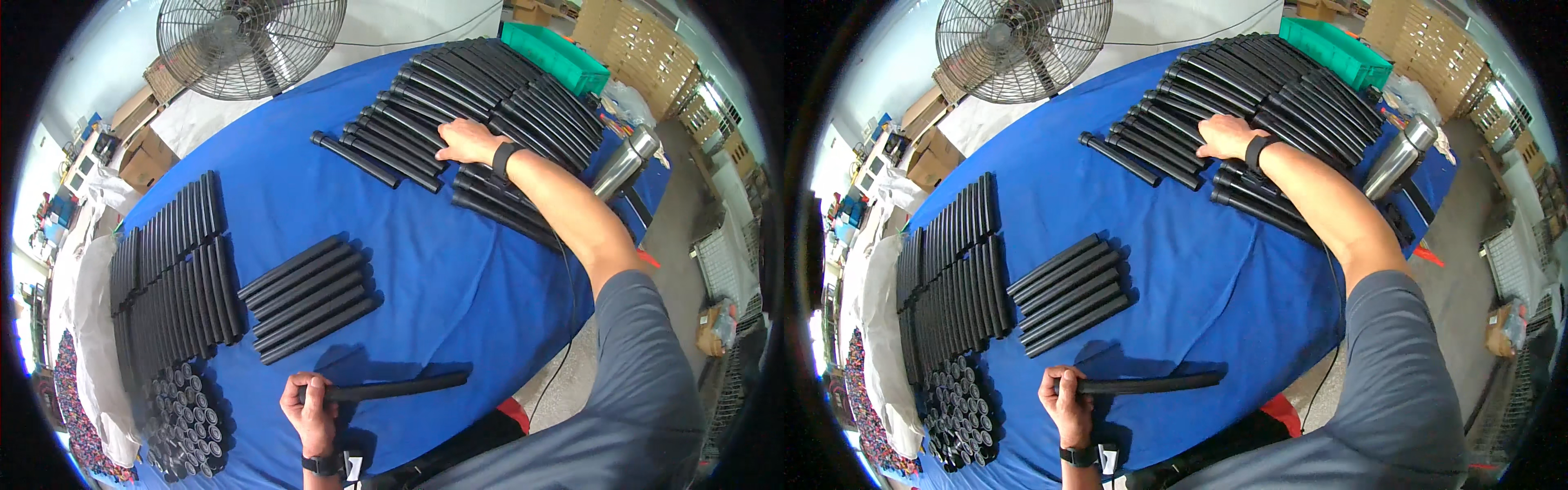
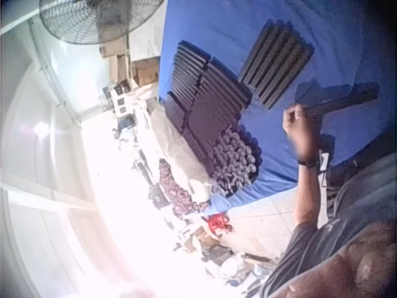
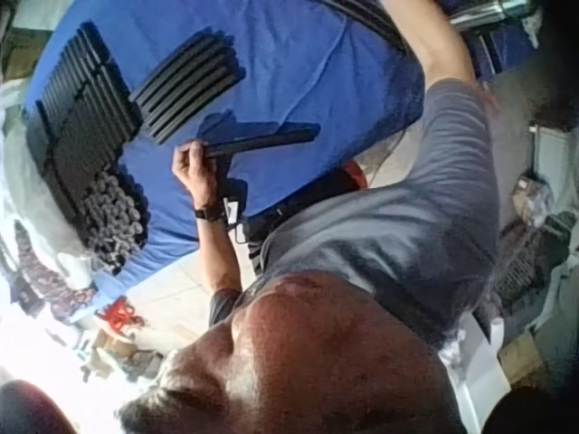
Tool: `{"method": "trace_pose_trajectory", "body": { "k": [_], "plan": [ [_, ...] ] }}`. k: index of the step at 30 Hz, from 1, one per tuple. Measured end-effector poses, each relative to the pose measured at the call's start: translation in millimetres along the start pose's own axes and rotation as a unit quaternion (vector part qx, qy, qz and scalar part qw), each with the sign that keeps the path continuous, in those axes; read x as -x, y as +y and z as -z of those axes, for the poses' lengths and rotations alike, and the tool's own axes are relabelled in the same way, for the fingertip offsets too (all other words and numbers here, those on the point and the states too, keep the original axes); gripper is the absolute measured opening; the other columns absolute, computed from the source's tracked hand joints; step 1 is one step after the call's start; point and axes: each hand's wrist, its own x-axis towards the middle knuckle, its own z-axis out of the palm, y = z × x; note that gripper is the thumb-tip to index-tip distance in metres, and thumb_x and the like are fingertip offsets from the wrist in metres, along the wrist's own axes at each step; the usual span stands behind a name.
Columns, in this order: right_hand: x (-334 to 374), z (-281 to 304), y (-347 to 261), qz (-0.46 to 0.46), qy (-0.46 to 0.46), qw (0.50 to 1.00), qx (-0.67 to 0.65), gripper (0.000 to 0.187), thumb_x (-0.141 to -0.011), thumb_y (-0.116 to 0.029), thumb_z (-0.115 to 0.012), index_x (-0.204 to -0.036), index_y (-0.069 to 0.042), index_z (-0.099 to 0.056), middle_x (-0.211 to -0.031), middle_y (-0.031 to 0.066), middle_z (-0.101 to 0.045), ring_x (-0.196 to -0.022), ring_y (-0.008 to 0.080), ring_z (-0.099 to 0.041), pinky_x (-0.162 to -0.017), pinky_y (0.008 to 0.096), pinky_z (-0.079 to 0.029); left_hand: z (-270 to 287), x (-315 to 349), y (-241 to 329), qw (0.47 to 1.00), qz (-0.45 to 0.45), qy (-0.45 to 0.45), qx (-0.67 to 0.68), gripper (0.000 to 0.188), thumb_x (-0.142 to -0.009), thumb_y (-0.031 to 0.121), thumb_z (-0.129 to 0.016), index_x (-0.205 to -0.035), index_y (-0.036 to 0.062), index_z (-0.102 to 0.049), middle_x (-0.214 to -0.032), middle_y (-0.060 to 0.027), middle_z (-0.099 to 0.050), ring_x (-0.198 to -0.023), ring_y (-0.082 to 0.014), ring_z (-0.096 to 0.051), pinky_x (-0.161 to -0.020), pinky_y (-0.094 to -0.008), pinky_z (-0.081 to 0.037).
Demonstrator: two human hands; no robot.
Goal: The person repeatedly picks up a black cylindrical pipe and a smaller black cap from a blue-covered table, inserts the cap into the pipe's end, and places the assembled unit back on the table. The person handles the items one at a time, repeating the same insertion and placement sequence throughout the clip.
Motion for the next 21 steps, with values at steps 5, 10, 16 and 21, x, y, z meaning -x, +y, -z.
{"method": "trace_pose_trajectory", "body": {
  "k": [5,10,16,21],
  "plan": [
    [-6,11,11,-0.047,-0.013,0.999,0.020,0.028,-0.081,-0.020,-0.073,-0.101,0.000,-0.072,-0.102,0.0243,-0.072,-0.099,0.0422,-0.070,-0.086,0.0515,-0.056,-4,-1,1,1.000,-0.003,-0.001,0.022,0.015,-0.099,0.010,-0.064,-0.086,0.0040,-0.060,-0.079,-0.0052,-0.065,-0.046,-0.0073,-0.049,-0.040,-0.0216,-0.038],
    [-11,8,19,-0.049,-0.015,0.998,0.023,0.031,-0.082,-0.025,-0.078,-0.101,-0.001,-0.072,-0.114,0.0228,-0.070,-0.109,0.0413,-0.067,-0.092,0.0508,-0.056,1,-1,-3,1.000,-0.006,-0.006,0.024,0.015,-0.099,0.010,-0.064,-0.086,0.0035,-0.060,-0.079,-0.0055,-0.065,-0.046,-0.0075,-0.049,-0.039,-0.0220,-0.039],
    [-10,-7,27,-0.083,0.001,0.996,0.017,0.031,-0.084,-0.023,-0.079,-0.101,0.001,-0.073,-0.110,0.0247,-0.072,-0.109,0.0416,-0.068,-0.093,0.0488,-0.056,-3,-1,2,0.999,0.003,-0.005,0.032,0.016,-0.098,0.011,-0.065,-0.085,0.0030,-0.060,-0.080,-0.0056,-0.065,-0.046,-0.0076,-0.050,-0.039,-0.0222,-0.039],
    [-9,-5,29,-0.049,-0.003,0.998,0.028,0.032,-0.083,-0.025,-0.080,-0.097,0.003,-0.074,-0.103,0.0273,-0.072,-0.102,0.0430,-0.070,-0.091,0.0494,-0.057,-3,1,1,1.000,-0.003,-0.006,0.014,0.016,-0.099,0.014,-0.064,-0.087,0.0048,-0.060,-0.077,-0.0043,-0.064,-0.046,-0.0070,-0.048,-0.039,-0.0213,-0.038]
  ]
}}
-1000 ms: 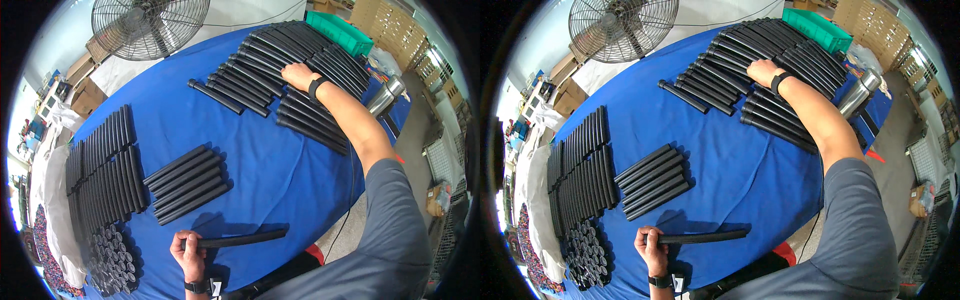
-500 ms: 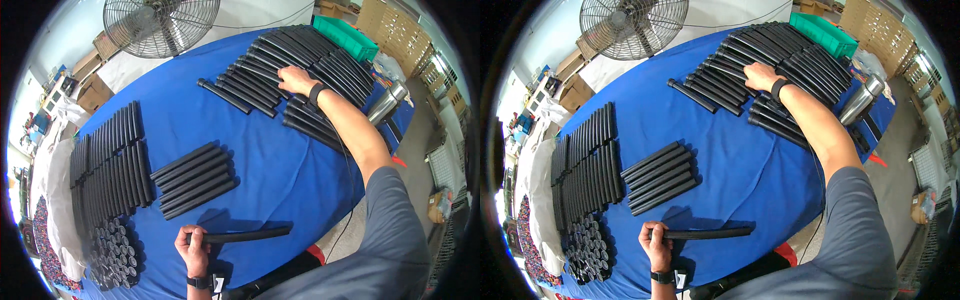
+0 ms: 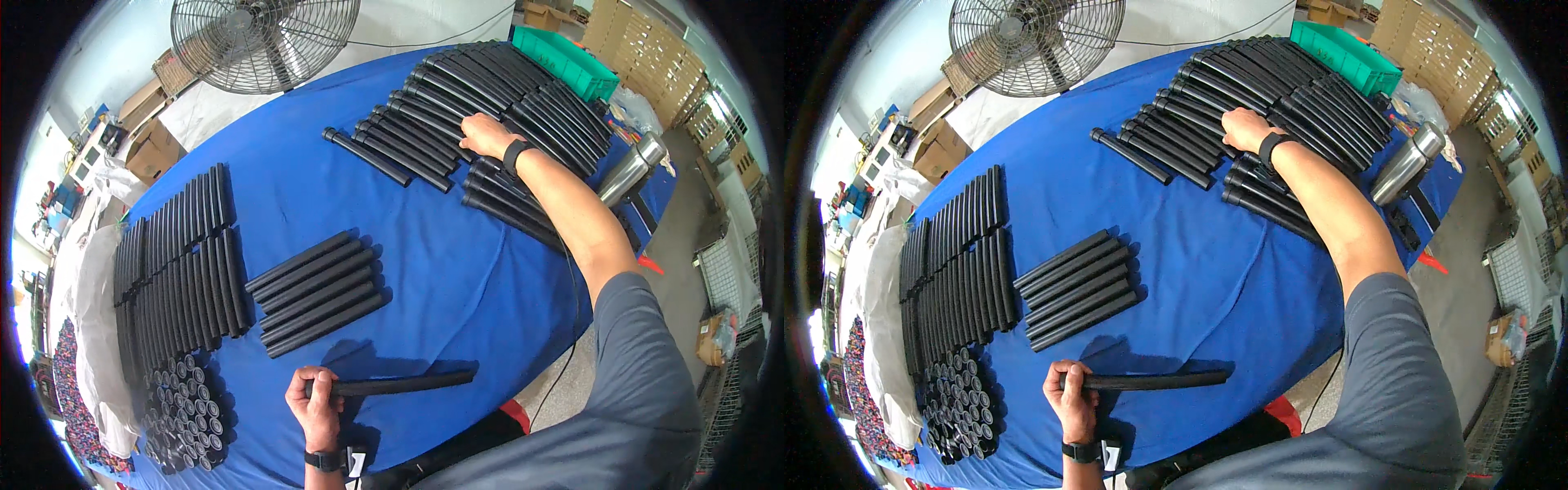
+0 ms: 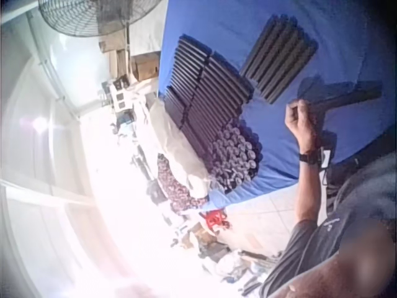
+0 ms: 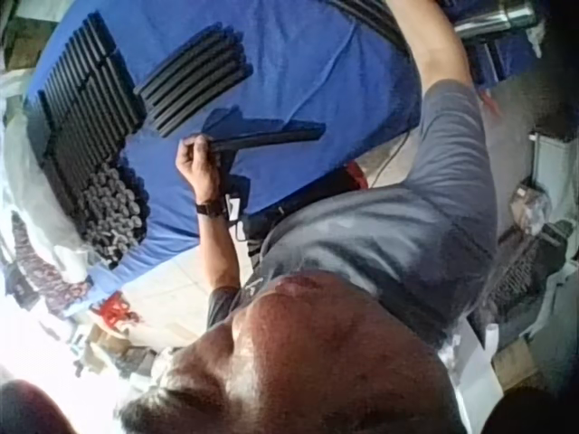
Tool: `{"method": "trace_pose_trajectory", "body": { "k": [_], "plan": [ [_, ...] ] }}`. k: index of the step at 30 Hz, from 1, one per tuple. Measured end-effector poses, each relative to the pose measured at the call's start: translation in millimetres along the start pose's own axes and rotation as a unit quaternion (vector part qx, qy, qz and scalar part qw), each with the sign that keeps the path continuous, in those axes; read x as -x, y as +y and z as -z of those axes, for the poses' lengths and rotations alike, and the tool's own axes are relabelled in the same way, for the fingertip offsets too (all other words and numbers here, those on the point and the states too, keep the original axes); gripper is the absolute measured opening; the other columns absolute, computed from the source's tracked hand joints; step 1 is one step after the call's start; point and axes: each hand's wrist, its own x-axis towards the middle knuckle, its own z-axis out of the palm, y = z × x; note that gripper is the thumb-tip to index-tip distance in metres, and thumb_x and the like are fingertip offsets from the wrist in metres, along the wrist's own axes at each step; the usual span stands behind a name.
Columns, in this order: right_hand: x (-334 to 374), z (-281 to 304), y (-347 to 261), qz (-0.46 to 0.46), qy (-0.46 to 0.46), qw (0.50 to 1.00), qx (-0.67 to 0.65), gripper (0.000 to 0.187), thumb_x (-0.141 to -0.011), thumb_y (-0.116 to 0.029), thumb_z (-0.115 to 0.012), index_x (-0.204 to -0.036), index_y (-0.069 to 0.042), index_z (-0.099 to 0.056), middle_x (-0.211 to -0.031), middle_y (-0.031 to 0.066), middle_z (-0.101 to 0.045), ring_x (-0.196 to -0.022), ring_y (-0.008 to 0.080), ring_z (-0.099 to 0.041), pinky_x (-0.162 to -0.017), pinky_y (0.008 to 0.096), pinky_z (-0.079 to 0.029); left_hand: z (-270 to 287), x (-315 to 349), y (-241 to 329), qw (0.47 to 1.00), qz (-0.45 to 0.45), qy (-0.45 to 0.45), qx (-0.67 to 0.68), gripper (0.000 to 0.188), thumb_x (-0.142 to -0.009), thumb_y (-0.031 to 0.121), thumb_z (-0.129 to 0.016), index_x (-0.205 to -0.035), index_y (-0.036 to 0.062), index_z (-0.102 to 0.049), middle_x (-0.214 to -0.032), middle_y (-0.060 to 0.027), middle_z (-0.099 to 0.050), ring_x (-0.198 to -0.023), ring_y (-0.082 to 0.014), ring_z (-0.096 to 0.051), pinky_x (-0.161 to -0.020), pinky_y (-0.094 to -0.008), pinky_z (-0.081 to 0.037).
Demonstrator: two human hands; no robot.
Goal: The person repeatedly picks up a black cylindrical pipe and a smaller black cap from a blue-covered table, inserts the cap into the pipe's end, and places the assembled unit back on the table. The person handles the items one at a time, repeating the same insertion and placement sequence throughout the clip.
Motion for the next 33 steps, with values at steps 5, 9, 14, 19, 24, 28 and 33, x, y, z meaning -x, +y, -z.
{"method": "trace_pose_trajectory", "body": {
  "k": [5,9,14,19,24,28,33],
  "plan": [
    [2,0,-2,-0.004,0.000,1.000,-0.004,0.028,-0.083,-0.020,-0.077,-0.094,0.005,-0.074,-0.099,0.0294,-0.071,-0.098,0.0446,-0.070,-0.089,0.0494,-0.057,-3,1,7,1.000,0.020,0.006,0.007,0.016,-0.099,0.013,-0.065,-0.087,0.0028,-0.062,-0.074,-0.0035,-0.063,-0.047,-0.0066,-0.049,-0.042,-0.0214,-0.038],
    [6,1,-2,-0.051,-0.010,0.998,-0.036,0.023,-0.084,-0.015,-0.073,-0.096,0.004,-0.073,-0.099,0.0301,-0.071,-0.099,0.0448,-0.070,-0.089,0.0504,-0.057,-1,2,6,1.000,0.018,0.009,-0.015,0.017,-0.099,0.016,-0.065,-0.087,0.0046,-0.062,-0.074,-0.0026,-0.063,-0.046,-0.0062,-0.049,-0.040,-0.0212,-0.038],
    [13,-7,-2,-0.049,0.032,0.998,-0.035,0.023,-0.086,-0.013,-0.067,-0.102,0.003,-0.073,-0.109,0.0283,-0.071,-0.105,0.0437,-0.069,-0.091,0.0521,-0.056,0,1,4,0.999,0.018,0.010,-0.029,0.016,-0.100,0.017,-0.064,-0.087,0.0074,-0.061,-0.077,-0.0025,-0.065,-0.045,-0.0061,-0.049,-0.038,-0.0206,-0.039],
    [12,-2,2,-0.072,0.001,0.996,-0.053,0.022,-0.086,-0.011,-0.066,-0.103,0.001,-0.073,-0.112,0.0267,-0.071,-0.108,0.0428,-0.068,-0.092,0.0524,-0.055,1,2,1,1.000,0.013,0.001,-0.012,0.015,-0.099,0.016,-0.065,-0.088,0.0076,-0.061,-0.079,-0.0032,-0.066,-0.046,-0.0066,-0.050,-0.038,-0.0207,-0.039],
    [9,-14,2,-0.096,0.013,0.993,-0.060,0.022,-0.086,-0.010,-0.065,-0.103,0.002,-0.072,-0.114,0.0266,-0.070,-0.109,0.0436,-0.067,-0.093,0.0521,-0.055,1,2,-1,1.000,0.015,0.002,-0.013,0.015,-0.099,0.016,-0.065,-0.088,0.0073,-0.061,-0.079,-0.0034,-0.066,-0.046,-0.0069,-0.051,-0.038,-0.0209,-0.039],
    [6,-15,8,-0.090,-0.015,0.993,-0.077,0.024,-0.085,-0.008,-0.064,-0.106,0.002,-0.072,-0.116,0.0292,-0.069,-0.110,0.0444,-0.067,-0.094,0.0531,-0.055,0,1,-2,1.000,0.012,0.002,-0.012,0.015,-0.099,0.016,-0.065,-0.088,0.0067,-0.061,-0.079,-0.0035,-0.066,-0.046,-0.0070,-0.051,-0.039,-0.0211,-0.040],
    [11,-5,-1,-0.086,-0.019,0.995,-0.037,0.026,-0.085,-0.011,-0.064,-0.105,0.002,-0.073,-0.115,0.0310,-0.069,-0.110,0.0453,-0.067,-0.095,0.0533,-0.054,0,1,0,1.000,0.016,0.007,-0.017,0.015,-0.099,0.015,-0.065,-0.087,0.0061,-0.061,-0.078,-0.0039,-0.066,-0.046,-0.0072,-0.051,-0.039,-0.0215,-0.040]
  ]
}}
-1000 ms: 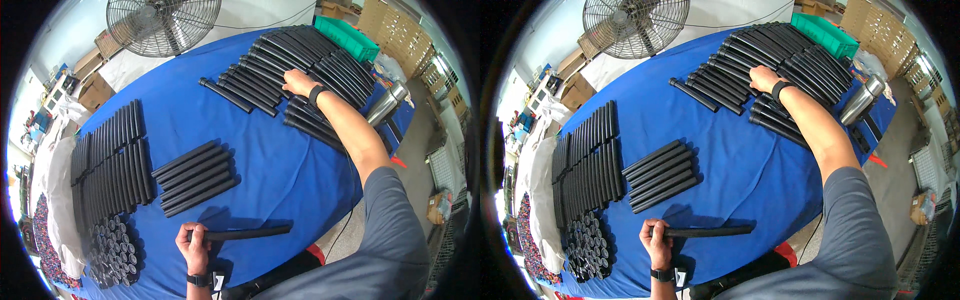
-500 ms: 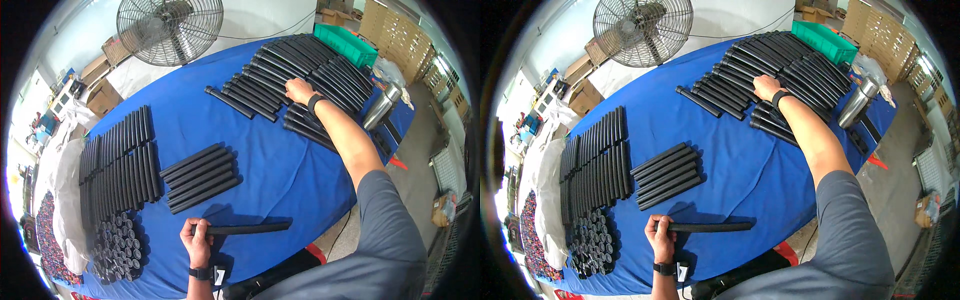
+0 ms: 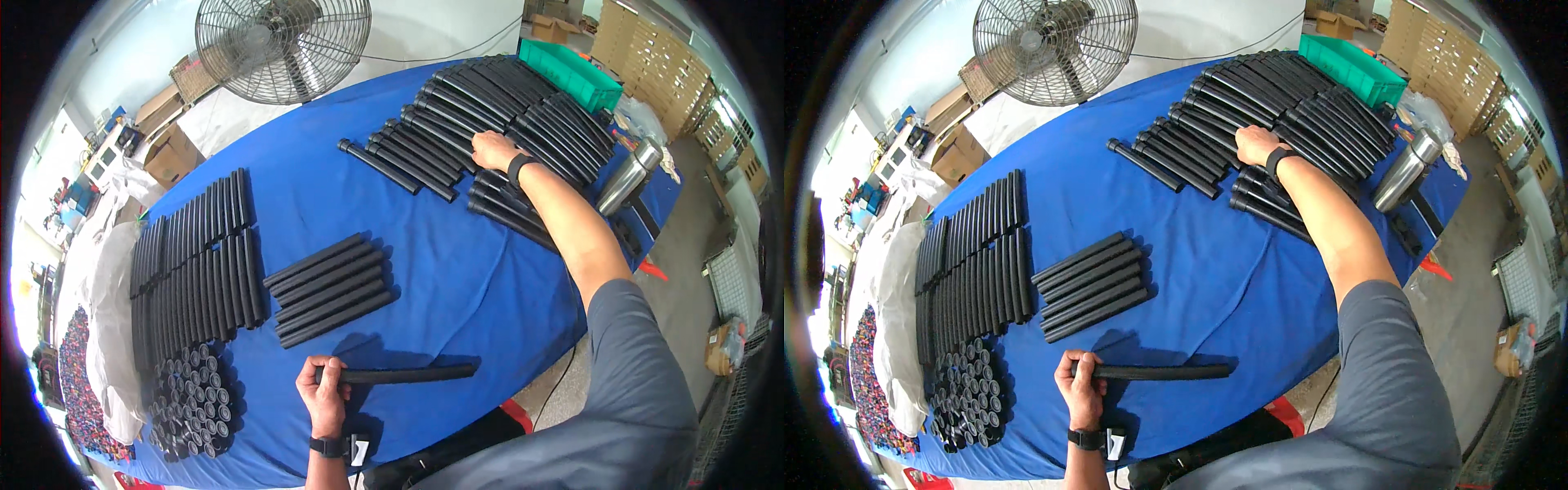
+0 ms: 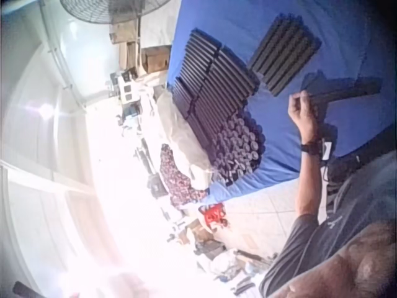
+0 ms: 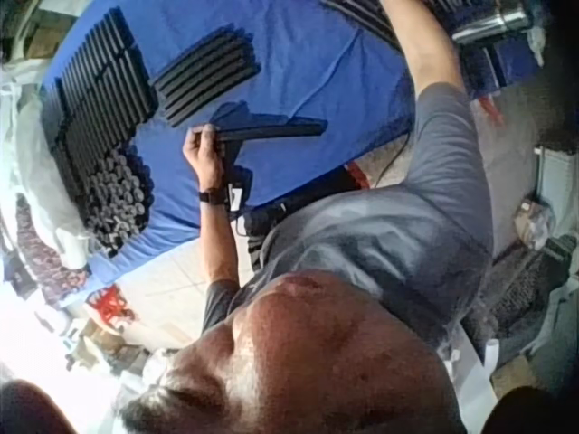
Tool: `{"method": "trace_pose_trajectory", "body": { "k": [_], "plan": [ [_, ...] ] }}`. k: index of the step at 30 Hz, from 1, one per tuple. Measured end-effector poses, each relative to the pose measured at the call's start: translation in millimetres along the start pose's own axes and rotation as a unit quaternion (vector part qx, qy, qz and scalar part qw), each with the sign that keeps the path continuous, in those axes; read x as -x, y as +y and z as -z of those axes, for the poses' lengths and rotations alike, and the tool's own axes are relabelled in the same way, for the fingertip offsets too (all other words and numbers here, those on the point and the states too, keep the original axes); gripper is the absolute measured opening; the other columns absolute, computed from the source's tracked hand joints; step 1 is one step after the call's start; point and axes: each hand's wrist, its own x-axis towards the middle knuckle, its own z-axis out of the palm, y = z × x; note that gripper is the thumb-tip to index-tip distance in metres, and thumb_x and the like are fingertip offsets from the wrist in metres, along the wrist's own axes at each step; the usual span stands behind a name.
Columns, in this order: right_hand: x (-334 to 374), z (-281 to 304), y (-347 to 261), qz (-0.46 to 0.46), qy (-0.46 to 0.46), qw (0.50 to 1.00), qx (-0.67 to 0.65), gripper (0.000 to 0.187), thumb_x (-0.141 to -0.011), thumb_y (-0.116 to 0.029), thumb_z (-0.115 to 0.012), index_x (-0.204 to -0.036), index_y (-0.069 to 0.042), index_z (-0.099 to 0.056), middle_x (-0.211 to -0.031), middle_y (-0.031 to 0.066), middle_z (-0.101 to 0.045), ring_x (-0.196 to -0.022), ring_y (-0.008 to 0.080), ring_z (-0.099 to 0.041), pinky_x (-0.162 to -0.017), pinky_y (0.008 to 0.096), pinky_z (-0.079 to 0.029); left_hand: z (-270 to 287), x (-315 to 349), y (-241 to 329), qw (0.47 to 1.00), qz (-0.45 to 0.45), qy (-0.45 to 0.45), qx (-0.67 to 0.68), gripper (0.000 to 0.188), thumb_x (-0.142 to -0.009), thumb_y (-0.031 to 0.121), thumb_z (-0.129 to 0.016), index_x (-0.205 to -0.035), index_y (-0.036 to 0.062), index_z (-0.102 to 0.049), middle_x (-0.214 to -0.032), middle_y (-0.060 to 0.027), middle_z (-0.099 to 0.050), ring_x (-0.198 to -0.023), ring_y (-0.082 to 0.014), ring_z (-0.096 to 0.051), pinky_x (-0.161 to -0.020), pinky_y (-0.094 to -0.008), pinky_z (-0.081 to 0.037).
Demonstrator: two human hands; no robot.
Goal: The person repeatedly picks up a black cylindrical pipe and a smaller black cap from a blue-covered table, inserts the cap into the pipe's end, and places the assembled unit back on the table. The person handles the items one at a time, repeating the same insertion and placement sequence throughout the clip.
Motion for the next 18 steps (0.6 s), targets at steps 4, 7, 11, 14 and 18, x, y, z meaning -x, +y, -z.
{"method": "trace_pose_trajectory", "body": {
  "k": [4,7,11,14,18],
  "plan": [
    [-2,3,-3,0.002,0.007,1.000,-0.004,0.029,-0.086,-0.012,-0.064,-0.109,0.002,-0.072,-0.117,0.0282,-0.069,-0.112,0.0442,-0.067,-0.096,0.0518,-0.054,0,0,0,1.000,-0.001,-0.002,0.000,0.015,-0.099,0.014,-0.064,-0.087,0.0056,-0.061,-0.078,-0.0042,-0.066,-0.046,-0.0074,-0.051,-0.039,-0.0217,-0.039],
    [-6,-3,9,0.000,0.001,1.000,0.000,0.029,-0.087,-0.016,-0.067,-0.109,0.002,-0.072,-0.116,0.0273,-0.070,-0.113,0.0427,-0.067,-0.095,0.0509,-0.055,-2,0,0,1.000,-0.001,-0.006,0.000,0.015,-0.099,0.014,-0.064,-0.087,0.0054,-0.061,-0.077,-0.0042,-0.066,-0.046,-0.0075,-0.051,-0.039,-0.0216,-0.039],
    [-3,-4,7,0.004,0.022,1.000,-0.008,0.031,-0.089,-0.022,-0.069,-0.109,0.002,-0.072,-0.114,0.0263,-0.070,-0.112,0.0423,-0.067,-0.095,0.0515,-0.055,0,1,0,1.000,0.003,0.005,-0.014,0.016,-0.099,0.015,-0.064,-0.087,0.0054,-0.061,-0.076,-0.0039,-0.065,-0.046,-0.0074,-0.050,-0.039,-0.0214,-0.039],
    [1,1,9,0.014,0.044,0.999,-0.001,0.033,-0.090,-0.027,-0.070,-0.108,0.001,-0.072,-0.114,0.0256,-0.071,-0.110,0.0419,-0.068,-0.094,0.0509,-0.055,-5,2,6,1.000,0.001,-0.004,-0.006,0.019,-0.099,0.018,-0.066,-0.087,0.0038,-0.062,-0.071,-0.0023,-0.063,-0.047,-0.0067,-0.051,-0.041,-0.0222,-0.040],
    [11,11,2,0.045,0.105,0.993,-0.040,0.031,-0.090,-0.028,-0.069,-0.100,0.001,-0.071,-0.107,0.0237,-0.072,-0.105,0.0417,-0.068,-0.091,0.0512,-0.055,-4,1,3,1.000,0.000,-0.001,-0.001,0.019,-0.099,0.018,-0.066,-0.087,0.0041,-0.062,-0.072,-0.0021,-0.063,-0.048,-0.0066,-0.051,-0.041,-0.0222,-0.040]
  ]
}}
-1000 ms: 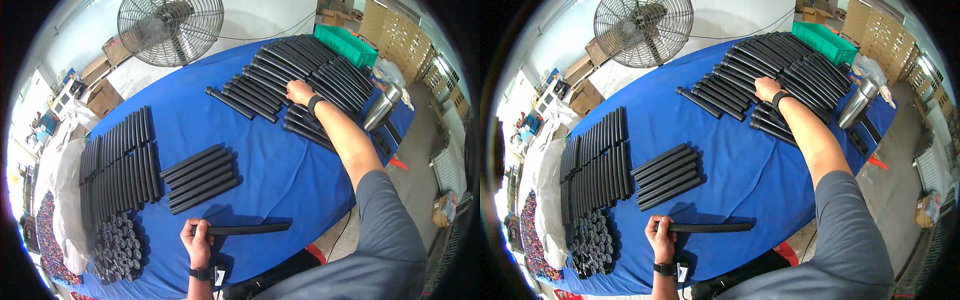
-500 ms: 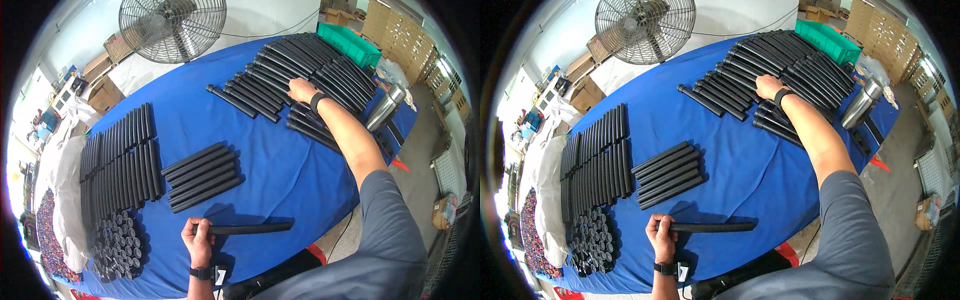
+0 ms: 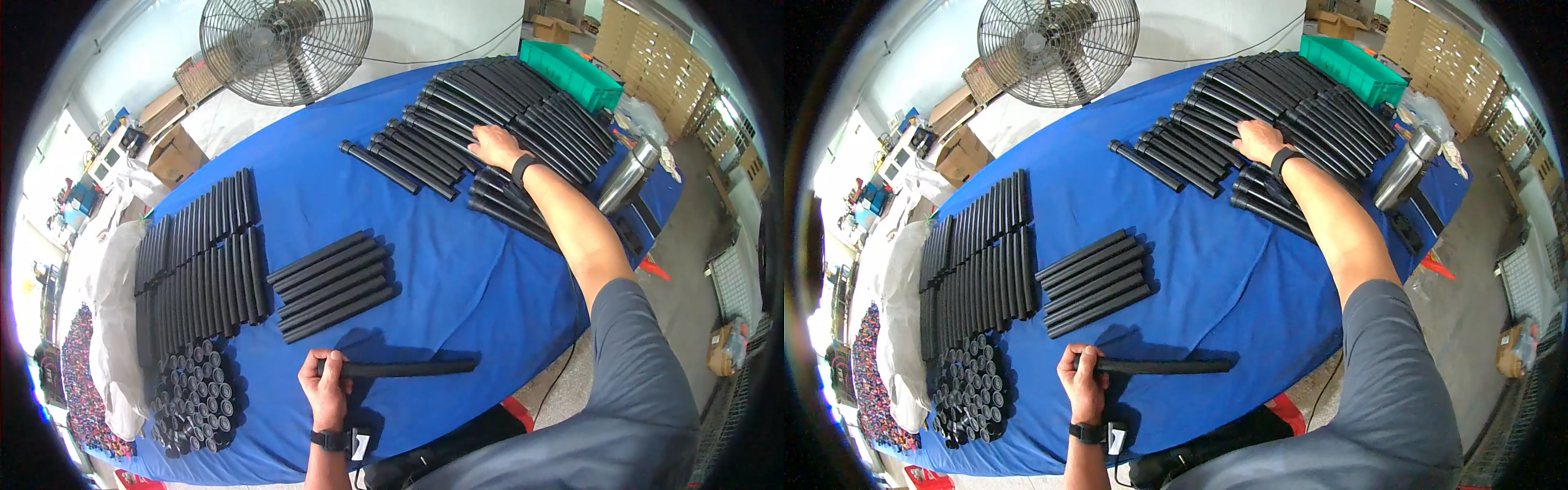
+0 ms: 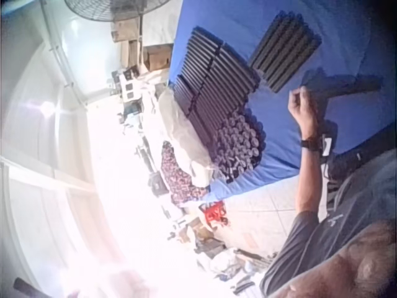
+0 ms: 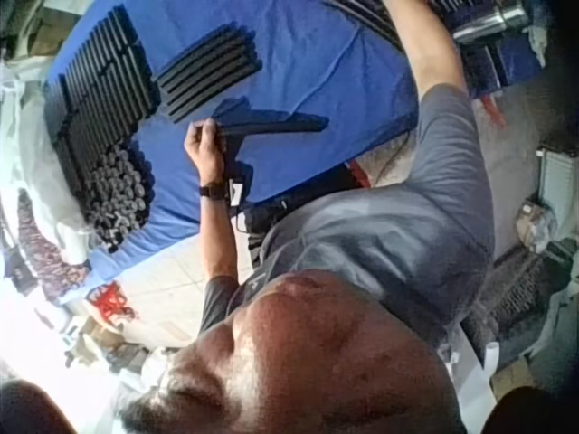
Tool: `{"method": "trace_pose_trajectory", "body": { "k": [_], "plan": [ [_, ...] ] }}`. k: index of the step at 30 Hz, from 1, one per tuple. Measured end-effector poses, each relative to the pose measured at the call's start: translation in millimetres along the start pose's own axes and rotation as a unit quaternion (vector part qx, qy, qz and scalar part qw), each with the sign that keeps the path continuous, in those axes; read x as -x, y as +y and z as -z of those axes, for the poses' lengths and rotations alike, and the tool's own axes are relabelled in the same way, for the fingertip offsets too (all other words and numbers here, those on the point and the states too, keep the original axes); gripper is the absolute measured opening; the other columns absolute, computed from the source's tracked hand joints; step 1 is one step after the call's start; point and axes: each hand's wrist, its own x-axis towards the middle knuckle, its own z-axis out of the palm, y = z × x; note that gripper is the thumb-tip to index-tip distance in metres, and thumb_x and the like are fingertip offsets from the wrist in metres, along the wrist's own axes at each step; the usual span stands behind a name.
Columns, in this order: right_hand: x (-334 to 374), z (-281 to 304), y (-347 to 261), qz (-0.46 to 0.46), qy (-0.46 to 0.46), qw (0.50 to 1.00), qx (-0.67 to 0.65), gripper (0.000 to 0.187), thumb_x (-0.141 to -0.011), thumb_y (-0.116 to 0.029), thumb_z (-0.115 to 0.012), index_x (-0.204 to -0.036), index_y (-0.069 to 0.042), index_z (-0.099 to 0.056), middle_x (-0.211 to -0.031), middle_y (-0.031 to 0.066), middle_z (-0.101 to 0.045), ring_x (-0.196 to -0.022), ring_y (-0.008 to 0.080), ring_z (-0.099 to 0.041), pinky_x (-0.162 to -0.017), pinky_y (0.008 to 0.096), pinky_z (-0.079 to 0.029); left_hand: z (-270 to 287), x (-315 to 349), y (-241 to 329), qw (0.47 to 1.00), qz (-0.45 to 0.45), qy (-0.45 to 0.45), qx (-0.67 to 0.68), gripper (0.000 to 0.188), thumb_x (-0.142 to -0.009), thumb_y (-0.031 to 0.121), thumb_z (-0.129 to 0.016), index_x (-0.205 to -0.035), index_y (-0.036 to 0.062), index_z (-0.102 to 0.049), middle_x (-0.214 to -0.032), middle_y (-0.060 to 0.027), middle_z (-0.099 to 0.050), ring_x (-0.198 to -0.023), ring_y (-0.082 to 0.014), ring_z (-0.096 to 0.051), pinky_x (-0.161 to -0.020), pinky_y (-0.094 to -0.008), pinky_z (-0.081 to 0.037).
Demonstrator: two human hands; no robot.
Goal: The person repeatedly picks up a black cylindrical pipe and a smaller black cap from a blue-covered table, inserts the cap into the pipe's end, and places the assembled unit back on the table. The person handles the items one at a time, repeating the same insertion and placement sequence throughout the clip.
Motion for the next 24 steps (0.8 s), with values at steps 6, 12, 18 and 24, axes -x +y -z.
{"method": "trace_pose_trajectory", "body": {
  "k": [6,12,18,24],
  "plan": [
    [7,-2,-116,0.197,0.044,0.977,-0.074,0.033,-0.089,-0.029,-0.070,-0.103,0.001,-0.065,-0.096,0.0229,-0.071,-0.093,0.0422,-0.070,-0.079,0.0541,-0.057,3,-2,-2,1.000,-0.001,0.011,-0.012,0.019,-0.099,0.018,-0.066,-0.087,0.0048,-0.062,-0.071,-0.0018,-0.064,-0.048,-0.0064,-0.051,-0.041,-0.0216,-0.040],
    [-2,-38,-162,0.196,-0.072,0.976,0.060,0.028,-0.095,-0.012,-0.057,-0.118,0.004,-0.058,-0.100,0.0242,-0.073,-0.092,0.0380,-0.074,-0.077,0.0487,-0.060,-3,-1,-1,1.000,-0.005,-0.006,0.009,0.019,-0.099,0.017,-0.068,-0.086,0.0051,-0.061,-0.071,-0.0027,-0.064,-0.047,-0.0071,-0.051,-0.041,-0.0229,-0.039],
    [-14,-59,-161,0.116,-0.052,0.992,-0.011,0.023,-0.090,-0.005,-0.060,-0.110,0.004,-0.064,-0.102,0.0253,-0.073,-0.096,0.0419,-0.073,-0.080,0.0515,-0.060,5,0,-5,1.000,-0.009,-0.010,0.002,0.017,-0.099,0.017,-0.066,-0.088,0.0044,-0.063,-0.072,-0.0031,-0.064,-0.047,-0.0073,-0.051,-0.041,-0.0226,-0.039],
    [3,-44,-157,0.130,-0.036,0.990,-0.033,0.034,-0.090,-0.024,-0.072,-0.110,0.003,-0.061,-0.100,0.0236,-0.073,-0.095,0.0390,-0.073,-0.080,0.0505,-0.060,1,1,1,1.000,-0.005,-0.005,-0.004,0.017,-0.100,0.017,-0.065,-0.087,0.0056,-0.062,-0.074,-0.0024,-0.064,-0.047,-0.0077,-0.051,-0.040,-0.0223,-0.041]
  ]
}}
